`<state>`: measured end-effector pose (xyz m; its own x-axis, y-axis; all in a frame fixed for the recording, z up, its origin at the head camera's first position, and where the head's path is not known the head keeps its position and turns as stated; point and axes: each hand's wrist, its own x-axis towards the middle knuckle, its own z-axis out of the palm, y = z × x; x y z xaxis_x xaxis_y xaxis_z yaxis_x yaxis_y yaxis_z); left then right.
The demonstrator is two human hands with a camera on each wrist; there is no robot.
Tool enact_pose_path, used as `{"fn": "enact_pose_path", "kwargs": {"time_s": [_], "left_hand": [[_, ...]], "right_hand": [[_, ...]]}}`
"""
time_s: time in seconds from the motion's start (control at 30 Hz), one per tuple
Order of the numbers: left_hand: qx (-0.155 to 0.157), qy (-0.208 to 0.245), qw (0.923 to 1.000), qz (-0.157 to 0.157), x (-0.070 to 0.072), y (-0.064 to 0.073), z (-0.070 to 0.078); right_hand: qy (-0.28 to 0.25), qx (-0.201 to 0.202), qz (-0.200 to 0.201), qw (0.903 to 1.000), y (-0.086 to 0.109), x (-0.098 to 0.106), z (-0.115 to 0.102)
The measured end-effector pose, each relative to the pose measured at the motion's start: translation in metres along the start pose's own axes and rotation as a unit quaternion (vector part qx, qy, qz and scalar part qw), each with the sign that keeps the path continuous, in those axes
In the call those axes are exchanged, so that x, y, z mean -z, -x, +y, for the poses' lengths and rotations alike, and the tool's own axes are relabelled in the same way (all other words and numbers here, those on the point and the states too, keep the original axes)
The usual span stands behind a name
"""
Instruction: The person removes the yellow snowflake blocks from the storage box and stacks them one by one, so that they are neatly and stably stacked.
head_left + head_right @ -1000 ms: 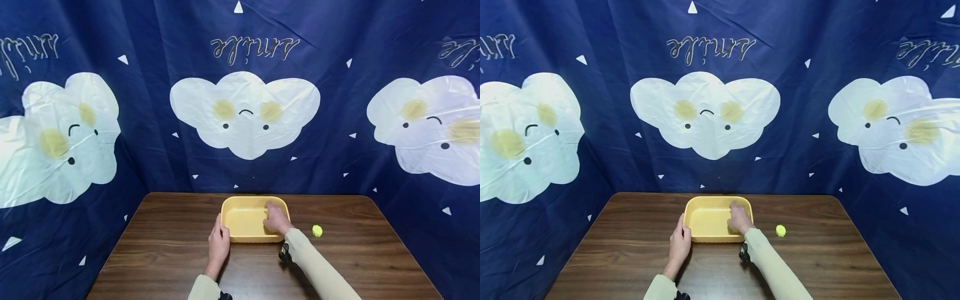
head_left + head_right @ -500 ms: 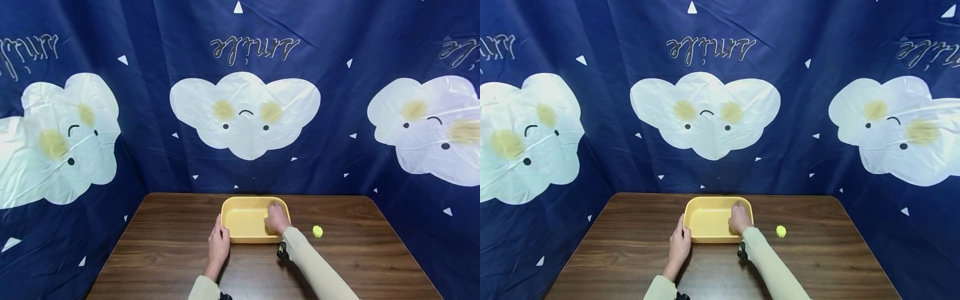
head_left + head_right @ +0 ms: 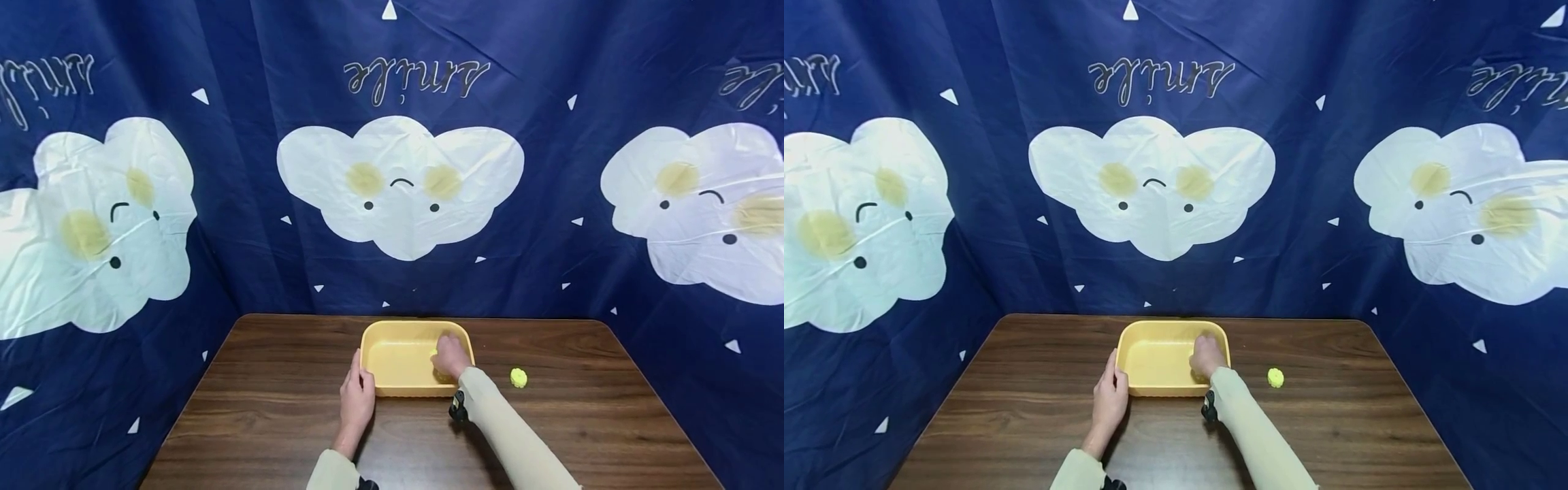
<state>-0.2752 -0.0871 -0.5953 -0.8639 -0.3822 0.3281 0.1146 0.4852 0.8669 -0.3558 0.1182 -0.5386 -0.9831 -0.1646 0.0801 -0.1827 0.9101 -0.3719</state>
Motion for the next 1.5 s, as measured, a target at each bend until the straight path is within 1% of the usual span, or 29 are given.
{"fn": "enact_pose_path", "kwargs": {"time_s": [0.13,0.23,0.33,0.5,0.63,0.73,0.8,0.9,1.03,1.1,1.23,1.37,1.5], "left_hand": [[0.007,0.0,1.0,-0.001,-0.001,0.0,0.001],[0.007,-0.006,1.0,0.002,-0.001,0.001,0.0],[0.004,-0.01,0.9999,0.004,-0.001,0.001,-0.001],[0.01,-0.011,0.9999,0.001,-0.002,0.002,-0.001],[0.015,-0.015,0.9998,0.004,-0.002,0.003,-0.001],[0.012,-0.016,0.9998,0.009,-0.003,0.003,-0.002],[0.008,-0.016,0.9998,0.009,-0.004,0.003,-0.002],[0.012,-0.013,0.9998,0.005,-0.005,0.004,-0.002],[0.019,-0.009,0.9998,0.001,-0.003,0.005,-0.002],[0.018,-0.01,0.9998,0.002,-0.003,0.006,-0.002],[0.011,-0.012,0.9999,0.004,-0.001,0.005,0.0],[-0.004,-0.009,0.9999,0.011,0.0,0.004,0.003],[-0.003,-0.01,0.9999,0.011,0.001,0.003,0.004]], "right_hand": [[-0.013,-0.005,0.016,0.9998,-0.001,-0.003,0.002],[-0.029,-0.008,0.026,0.9992,-0.001,-0.008,0.004],[-0.033,-0.005,0.04,0.9986,0.0,-0.012,0.006],[-0.033,0.007,0.067,0.9972,0.002,-0.013,0.007],[-0.039,0.03,0.086,0.9951,0.006,-0.008,0.007],[-0.051,0.051,0.1,0.9924,0.01,0.0,0.006],[-0.071,0.052,0.099,0.9912,0.014,0.008,0.007],[-0.101,0.044,0.108,0.988,0.02,0.02,0.011],[-0.122,0.034,0.139,0.9821,0.028,0.036,0.022],[-0.129,0.027,0.152,0.9796,0.031,0.044,0.029],[-0.141,0.004,0.165,0.9762,0.038,0.063,0.047],[-0.156,-0.009,0.174,0.9723,0.044,0.08,0.072],[-0.153,-0.026,0.18,0.9714,0.052,0.089,0.098]]}}
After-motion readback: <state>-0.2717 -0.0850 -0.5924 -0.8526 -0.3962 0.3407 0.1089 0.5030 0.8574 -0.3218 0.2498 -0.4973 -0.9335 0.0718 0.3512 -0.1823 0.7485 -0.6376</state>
